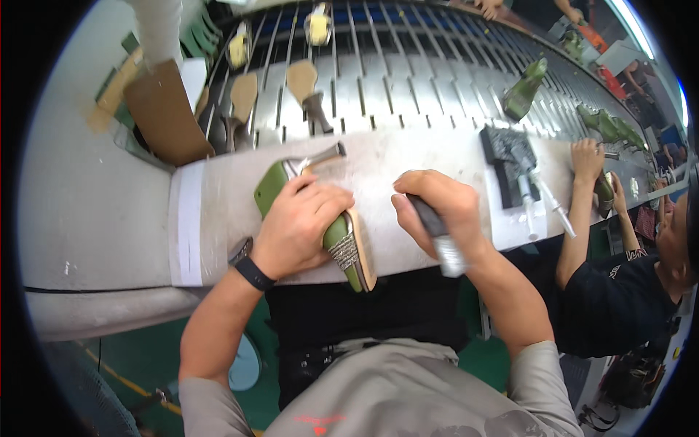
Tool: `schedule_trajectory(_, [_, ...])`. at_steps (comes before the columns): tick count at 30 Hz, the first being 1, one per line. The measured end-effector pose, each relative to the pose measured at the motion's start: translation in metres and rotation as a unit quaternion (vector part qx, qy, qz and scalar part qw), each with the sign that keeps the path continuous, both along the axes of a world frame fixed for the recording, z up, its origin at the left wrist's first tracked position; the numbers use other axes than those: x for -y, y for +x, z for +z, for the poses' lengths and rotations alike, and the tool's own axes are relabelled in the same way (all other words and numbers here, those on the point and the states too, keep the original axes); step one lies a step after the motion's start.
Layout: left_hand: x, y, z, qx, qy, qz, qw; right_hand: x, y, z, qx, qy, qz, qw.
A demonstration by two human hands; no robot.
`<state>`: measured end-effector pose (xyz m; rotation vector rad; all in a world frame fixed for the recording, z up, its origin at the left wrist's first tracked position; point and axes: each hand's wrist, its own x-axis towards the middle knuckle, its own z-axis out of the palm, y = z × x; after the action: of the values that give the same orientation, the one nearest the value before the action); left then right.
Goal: The person attaches soles and heels to shoes on a production line. They use a hammer to tap the edges of the shoe upper and heel into place, apply adhesive using a syringe, and then press a sole onto the bottom of the shoe by hand.
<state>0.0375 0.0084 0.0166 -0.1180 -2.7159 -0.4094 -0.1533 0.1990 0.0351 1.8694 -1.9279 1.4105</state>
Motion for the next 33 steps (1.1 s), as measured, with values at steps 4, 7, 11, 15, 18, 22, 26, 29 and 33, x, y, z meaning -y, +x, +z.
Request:
schedule_trajectory(4, [-0.007,0.004,0.028,-0.064,0.165,0.048,0.983,-0.049,-0.026,-0.017,-0.187,0.229,-0.152,0.943])
schedule_trajectory(7, [-0.01,0.022,0.025,-0.104,0.52,0.004,0.848,-0.064,0.015,0.002,-0.108,0.127,-0.043,0.985])
schedule_trajectory(11, [-0.047,0.012,0.023,0.002,0.805,-0.147,0.574,-0.071,0.063,-0.022,-0.087,0.01,0.038,0.995])
schedule_trajectory(15, [-0.075,0.02,0.017,-0.024,0.843,-0.187,0.503,-0.076,0.091,-0.043,-0.089,-0.061,0.006,0.994])
schedule_trajectory(18, [-0.089,0.024,0.006,-0.029,0.869,-0.171,0.463,-0.09,0.103,-0.043,-0.083,-0.049,-0.01,0.995])
schedule_trajectory(22, [-0.097,0.03,-0.009,-0.012,0.893,-0.191,0.407,-0.099,0.111,-0.044,-0.075,-0.042,-0.036,0.996])
schedule_trajectory(26, [-0.101,0.03,-0.021,-0.022,0.902,-0.224,0.368,-0.103,0.114,-0.042,-0.062,-0.017,-0.035,0.997])
schedule_trajectory(29, [-0.101,0.03,-0.024,-0.02,0.907,-0.212,0.363,-0.103,0.11,-0.034,-0.052,-0.007,-0.026,0.998])
schedule_trajectory(33, [-0.098,0.014,0.002,-0.025,0.847,-0.048,0.529,-0.087,0.077,-0.006,0.107,-0.012,0.031,0.994])
